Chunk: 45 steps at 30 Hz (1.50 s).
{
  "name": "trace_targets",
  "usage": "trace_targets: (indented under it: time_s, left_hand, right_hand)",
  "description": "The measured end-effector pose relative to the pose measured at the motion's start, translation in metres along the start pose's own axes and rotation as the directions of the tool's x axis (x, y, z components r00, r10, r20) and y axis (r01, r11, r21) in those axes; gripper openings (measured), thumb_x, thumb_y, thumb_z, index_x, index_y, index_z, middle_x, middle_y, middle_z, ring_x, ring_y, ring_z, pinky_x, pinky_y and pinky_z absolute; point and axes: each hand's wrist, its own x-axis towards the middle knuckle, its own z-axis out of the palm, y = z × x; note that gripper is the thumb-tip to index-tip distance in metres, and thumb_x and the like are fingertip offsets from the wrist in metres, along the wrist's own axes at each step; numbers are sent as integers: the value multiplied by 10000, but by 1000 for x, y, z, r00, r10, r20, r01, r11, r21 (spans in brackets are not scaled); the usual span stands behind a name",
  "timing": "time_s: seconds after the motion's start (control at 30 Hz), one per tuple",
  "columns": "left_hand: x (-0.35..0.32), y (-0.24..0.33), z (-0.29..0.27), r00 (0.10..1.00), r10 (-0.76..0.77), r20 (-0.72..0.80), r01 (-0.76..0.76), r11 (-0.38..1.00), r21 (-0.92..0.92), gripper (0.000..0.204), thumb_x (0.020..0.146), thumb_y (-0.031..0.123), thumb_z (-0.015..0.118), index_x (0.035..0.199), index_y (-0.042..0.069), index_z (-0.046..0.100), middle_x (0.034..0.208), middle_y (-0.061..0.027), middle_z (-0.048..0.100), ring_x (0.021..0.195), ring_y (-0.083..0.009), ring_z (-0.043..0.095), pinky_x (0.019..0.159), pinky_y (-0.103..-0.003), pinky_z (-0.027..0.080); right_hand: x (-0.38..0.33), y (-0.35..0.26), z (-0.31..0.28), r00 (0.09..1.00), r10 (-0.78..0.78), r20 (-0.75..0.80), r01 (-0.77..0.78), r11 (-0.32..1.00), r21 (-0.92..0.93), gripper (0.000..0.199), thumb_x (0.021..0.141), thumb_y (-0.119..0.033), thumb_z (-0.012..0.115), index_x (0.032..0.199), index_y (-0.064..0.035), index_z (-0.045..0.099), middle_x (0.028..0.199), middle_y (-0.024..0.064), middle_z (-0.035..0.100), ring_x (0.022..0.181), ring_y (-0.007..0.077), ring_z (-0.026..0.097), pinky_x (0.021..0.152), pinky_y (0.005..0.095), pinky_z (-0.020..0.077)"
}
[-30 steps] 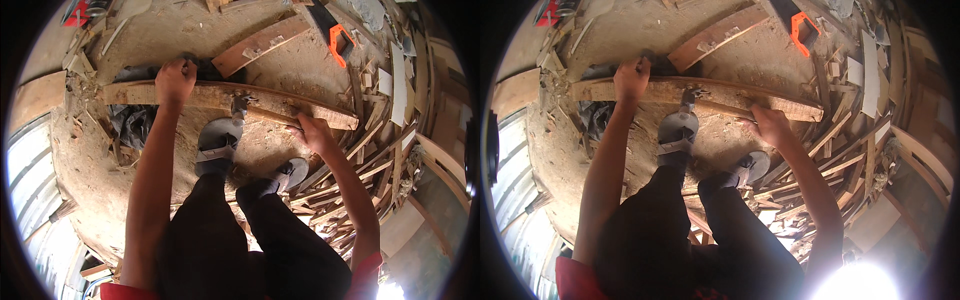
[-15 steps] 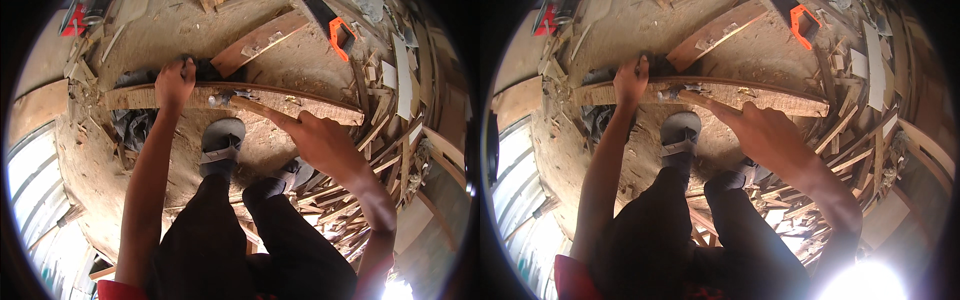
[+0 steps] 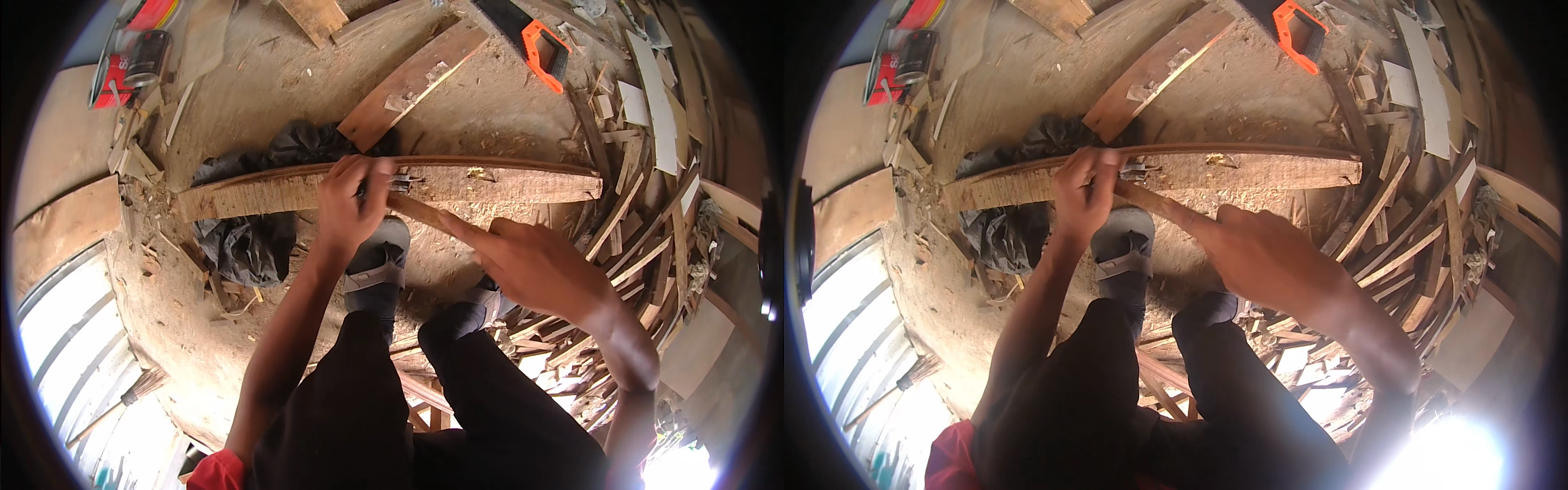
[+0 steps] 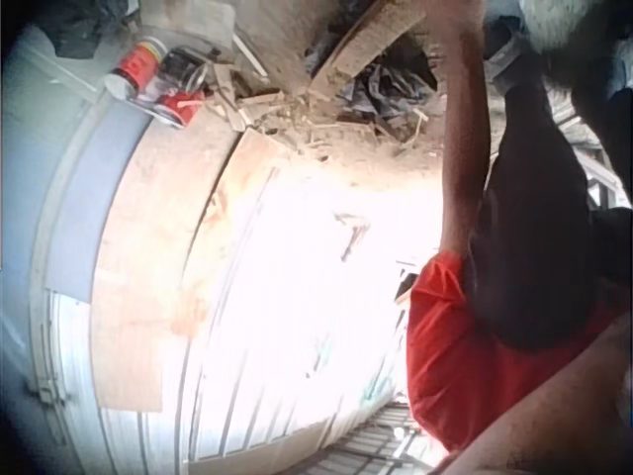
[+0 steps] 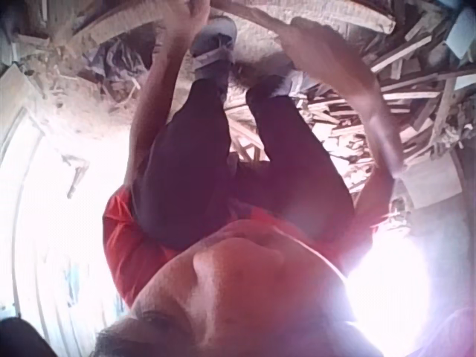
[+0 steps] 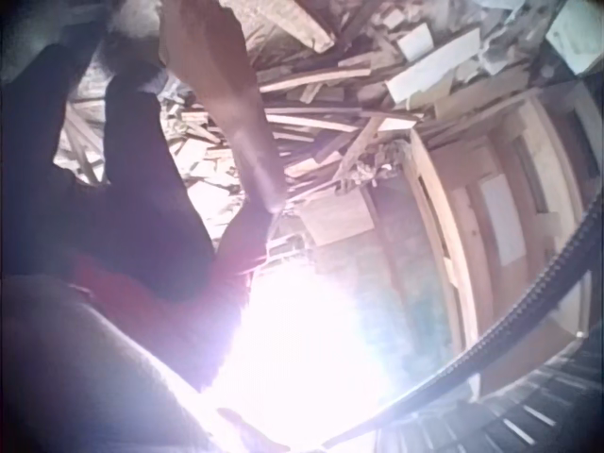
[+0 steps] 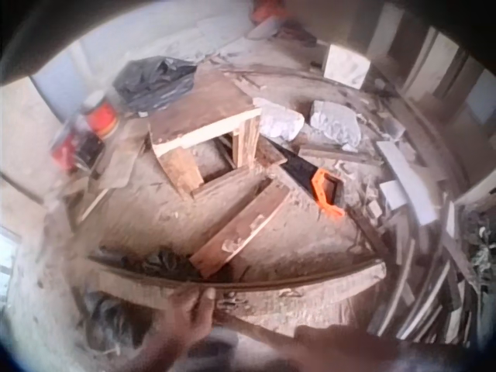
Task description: The person holds a wooden plank and uses a hammer to drive nails into it. The person repeatedly positions nails and strikes them with the hammer while sitting on the floor.
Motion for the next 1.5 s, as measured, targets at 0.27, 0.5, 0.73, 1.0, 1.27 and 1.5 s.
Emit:
trace_targets:
  time_s: [0.27,0.5,0.73,1.0,1.27,1.5]
  left_hand:
    - [15,11,1,979,-200,41,204,967,-154,357,1077,252,522,968,-33,706,804,-80,687,770,-149,640,714,-292,486]
    - [15,27,2,987,-159,19,153,899,-411,419,1097,288,452,980,-24,707,838,-81,695,811,-156,638,784,-301,495]
    - [60,-4,7,952,-279,126,285,958,-34,259,960,252,693,1024,5,734,876,-124,728,827,-192,682,750,-339,519]
    - [93,-31,60,873,-244,422,-95,764,638,196,797,222,820,868,46,770,866,-192,717,869,-354,713,767,-451,556]
    - [80,-46,65,901,-164,402,-118,798,591,147,810,204,791,866,70,771,812,-155,722,819,-340,719,736,-446,564]
    - [82,-50,66,884,-226,409,-68,804,591,145,823,203,759,867,66,776,825,-172,729,817,-356,721,744,-451,569]
  right_hand:
    - [-16,22,16,936,-8,-353,89,973,213,412,997,-212,618,1382,-68,583,929,176,659,837,348,664,792,462,533]
    - [1,59,38,981,117,-157,-131,988,-78,240,961,-234,684,1039,-11,642,817,171,685,714,330,678,693,442,527]
    - [-16,74,82,848,351,-396,-55,803,594,282,1009,-273,651,958,-5,580,626,86,574,532,186,564,509,369,442]
    - [-21,83,108,634,633,-445,194,427,883,380,1029,-401,621,885,-60,532,592,-65,442,478,20,381,413,232,294]
    - [-72,103,137,657,658,-368,-110,567,817,433,1004,-425,651,938,-1,596,653,-21,491,618,62,435,543,279,379]
    - [-86,92,141,691,619,-373,-163,637,754,475,973,-473,681,941,-4,608,634,-4,525,603,67,458,537,281,387]
